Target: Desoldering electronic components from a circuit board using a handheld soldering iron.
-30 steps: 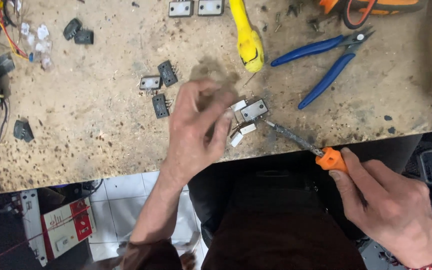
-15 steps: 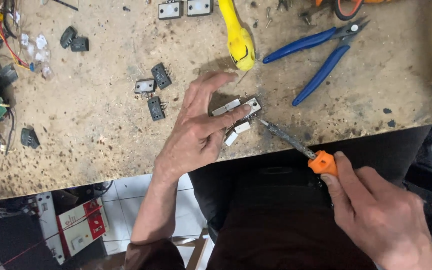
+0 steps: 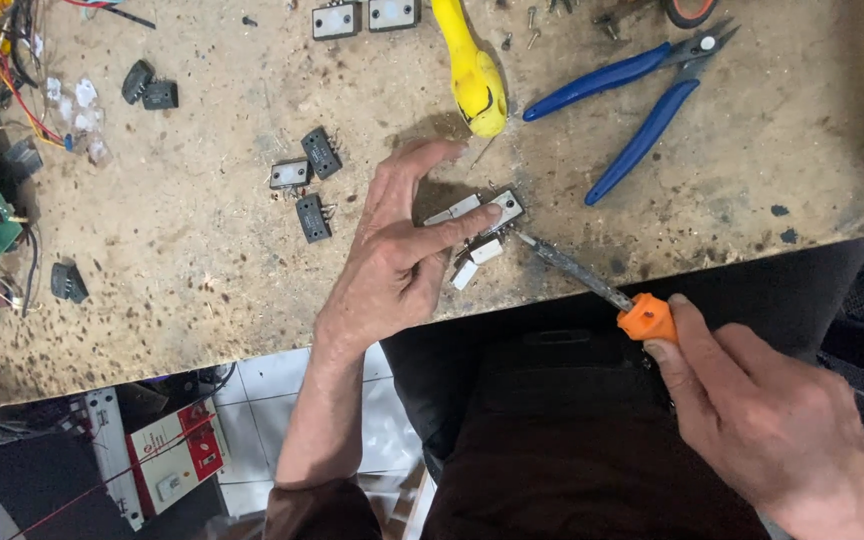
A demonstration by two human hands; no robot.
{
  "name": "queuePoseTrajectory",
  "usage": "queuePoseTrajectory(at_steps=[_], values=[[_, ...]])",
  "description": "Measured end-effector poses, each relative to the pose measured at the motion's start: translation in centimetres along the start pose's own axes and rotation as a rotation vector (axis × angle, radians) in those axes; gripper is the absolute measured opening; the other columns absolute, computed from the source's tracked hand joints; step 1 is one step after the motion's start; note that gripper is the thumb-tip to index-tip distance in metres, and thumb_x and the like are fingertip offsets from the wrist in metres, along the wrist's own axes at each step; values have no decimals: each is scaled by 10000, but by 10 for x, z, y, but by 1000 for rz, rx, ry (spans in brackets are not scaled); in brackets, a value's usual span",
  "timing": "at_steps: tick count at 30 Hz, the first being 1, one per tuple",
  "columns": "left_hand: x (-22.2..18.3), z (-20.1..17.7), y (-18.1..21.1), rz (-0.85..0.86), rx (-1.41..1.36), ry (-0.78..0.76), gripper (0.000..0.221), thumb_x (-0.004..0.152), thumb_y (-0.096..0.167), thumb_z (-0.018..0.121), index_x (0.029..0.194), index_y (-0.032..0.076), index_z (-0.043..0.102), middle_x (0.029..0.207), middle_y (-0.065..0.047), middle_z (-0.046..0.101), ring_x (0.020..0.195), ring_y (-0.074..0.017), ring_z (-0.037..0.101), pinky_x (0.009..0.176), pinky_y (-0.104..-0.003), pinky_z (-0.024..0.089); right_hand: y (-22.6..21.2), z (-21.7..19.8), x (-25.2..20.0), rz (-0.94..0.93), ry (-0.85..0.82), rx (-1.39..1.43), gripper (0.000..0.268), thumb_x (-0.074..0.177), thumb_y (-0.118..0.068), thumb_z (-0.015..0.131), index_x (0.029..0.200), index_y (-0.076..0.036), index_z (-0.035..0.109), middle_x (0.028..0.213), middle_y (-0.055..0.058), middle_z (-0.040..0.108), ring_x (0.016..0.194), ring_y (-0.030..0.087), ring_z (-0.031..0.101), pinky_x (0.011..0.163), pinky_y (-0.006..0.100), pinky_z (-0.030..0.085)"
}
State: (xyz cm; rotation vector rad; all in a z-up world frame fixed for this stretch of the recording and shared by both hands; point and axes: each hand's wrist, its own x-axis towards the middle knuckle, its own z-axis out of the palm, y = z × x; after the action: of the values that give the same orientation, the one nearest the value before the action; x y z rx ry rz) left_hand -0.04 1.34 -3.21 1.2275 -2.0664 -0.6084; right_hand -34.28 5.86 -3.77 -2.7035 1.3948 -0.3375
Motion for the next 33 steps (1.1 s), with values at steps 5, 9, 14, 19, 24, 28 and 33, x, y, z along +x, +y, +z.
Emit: queuePoseTrajectory(at_steps=[5,9,14,19,24,28,33], values=[[-1,1,0,-19,1,-5,305,1084,89,514,1296,154,724,1560,-175,423,1502,-371,383,1307,-648,308,4,2,-3,7,-35,58,478,1002,-320,681,1377,-25,711,700,-44,534,459,123,483,392,344,493],[-1,1,-2,-5,10,-11,350,1063,21,514,1315,159,714,1557,-179,434,1494,-377,388,1288,-629,324,10,6,0,1,26,113,412,1021,-272,685,1353,-30,721,685,-36,481,459,155,450,406,352,469],[2,0,1,15,-10,-3,378,1041,-17,510,1318,146,709,1557,-157,440,1518,-383,383,1312,-647,303,16,-5,15,70,-214,337,505,960,-277,624,1391,-13,638,618,9,554,458,141,545,454,360,509],[0,3,-2,12,-7,-4,381,1039,-12,520,1328,159,700,1559,-160,439,1515,-372,388,1307,-639,306,18,-5,24,170,-324,555,414,974,-273,571,1320,-63,659,665,26,664,497,156,619,550,370,496],[-1,4,-3,6,-9,-5,444,994,-56,533,1338,175,691,1564,-145,438,1522,-362,381,1313,-647,305,17,-10,30,392,-553,517,443,978,-382,515,1365,-211,646,782,-34,819,577,172,765,588,372,583],[0,5,-3,27,0,13,372,1061,21,485,1323,172,701,1562,-146,439,1525,-376,380,1333,-666,282,17,-1,21,152,-307,542,449,975,-298,561,1306,-5,642,918,96,758,746,246,758,718,401,629],[4,4,-3,63,13,23,364,1058,-24,524,1322,151,703,1546,-125,495,1514,-378,401,1330,-614,304,-1,10,-1,6,-85,2,434,1019,-355,592,1336,-65,654,793,-8,612,589,193,630,445,385,525]])
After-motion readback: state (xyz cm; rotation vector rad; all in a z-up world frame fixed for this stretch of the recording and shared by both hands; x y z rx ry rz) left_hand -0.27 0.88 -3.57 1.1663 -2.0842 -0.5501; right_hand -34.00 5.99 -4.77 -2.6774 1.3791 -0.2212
